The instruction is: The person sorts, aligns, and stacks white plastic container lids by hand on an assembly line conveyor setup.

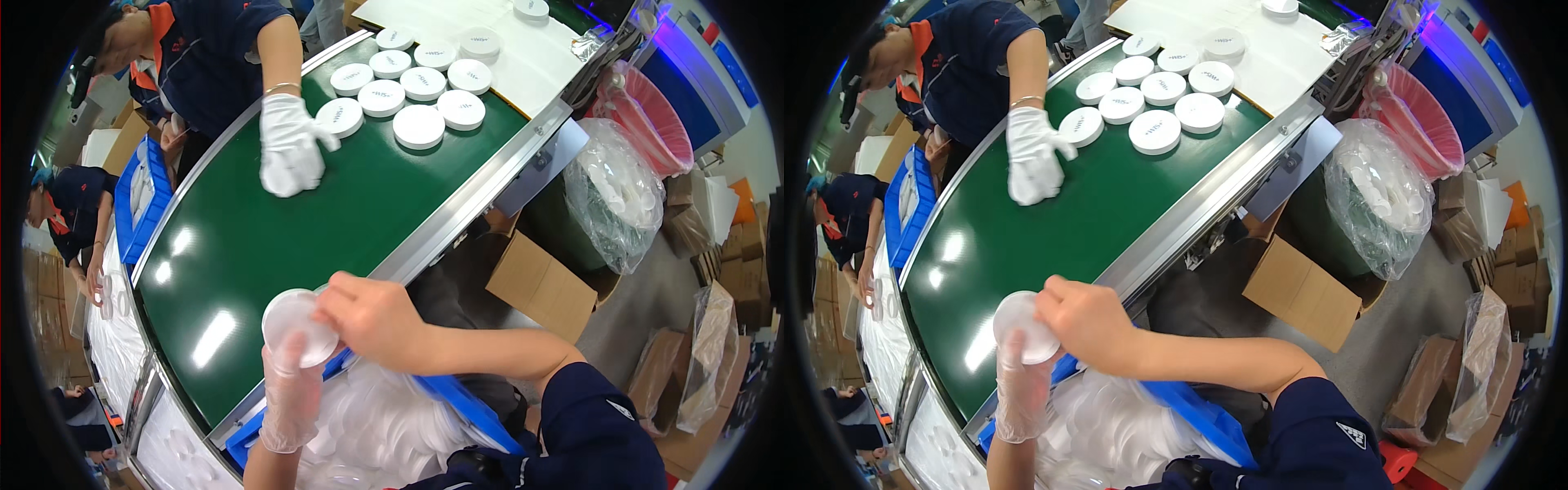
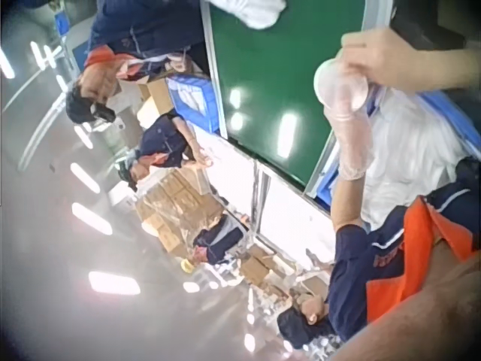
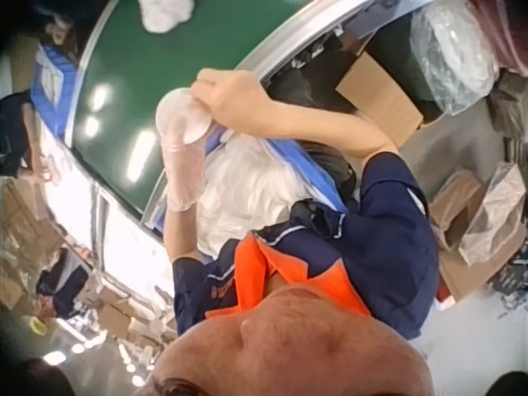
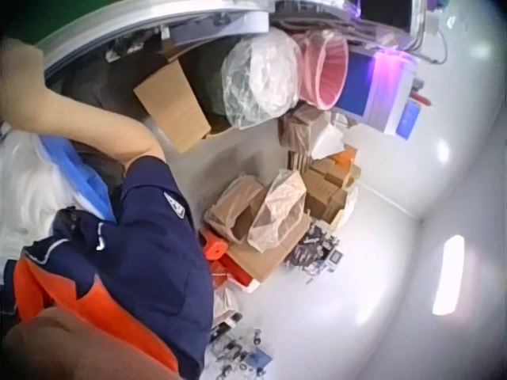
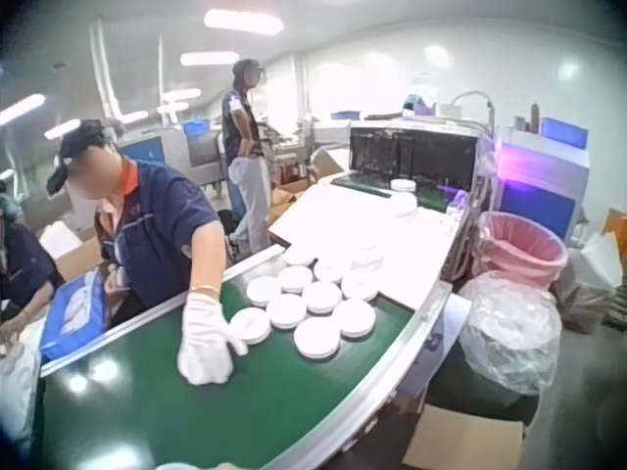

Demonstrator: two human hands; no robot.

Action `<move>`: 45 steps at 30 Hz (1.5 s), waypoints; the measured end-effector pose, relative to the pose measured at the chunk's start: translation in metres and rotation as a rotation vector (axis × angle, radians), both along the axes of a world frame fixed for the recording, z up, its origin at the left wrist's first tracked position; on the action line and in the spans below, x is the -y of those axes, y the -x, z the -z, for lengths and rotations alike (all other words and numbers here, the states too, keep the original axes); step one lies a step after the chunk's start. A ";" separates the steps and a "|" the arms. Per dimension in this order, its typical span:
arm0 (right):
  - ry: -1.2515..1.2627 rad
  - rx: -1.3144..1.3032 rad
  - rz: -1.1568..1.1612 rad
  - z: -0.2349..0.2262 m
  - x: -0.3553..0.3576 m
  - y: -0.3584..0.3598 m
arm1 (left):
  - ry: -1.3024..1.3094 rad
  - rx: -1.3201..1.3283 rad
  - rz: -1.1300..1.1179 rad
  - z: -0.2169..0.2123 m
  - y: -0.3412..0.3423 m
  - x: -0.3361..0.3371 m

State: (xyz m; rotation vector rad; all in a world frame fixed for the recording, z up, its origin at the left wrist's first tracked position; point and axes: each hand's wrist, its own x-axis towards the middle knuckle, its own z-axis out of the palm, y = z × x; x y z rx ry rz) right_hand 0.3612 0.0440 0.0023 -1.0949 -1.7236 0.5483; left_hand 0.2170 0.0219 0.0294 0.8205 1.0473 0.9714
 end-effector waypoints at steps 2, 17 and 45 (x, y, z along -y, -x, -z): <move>0.046 0.147 0.101 -0.005 -0.003 0.000 | -0.053 -0.145 -0.021 0.004 -0.003 -0.008; 0.287 -0.391 -0.262 0.023 -0.038 -0.036 | -0.089 -0.319 -0.218 0.035 -0.036 -0.037; 0.024 0.457 0.303 0.046 -0.091 -0.078 | -0.150 -0.081 -0.470 0.053 -0.004 -0.074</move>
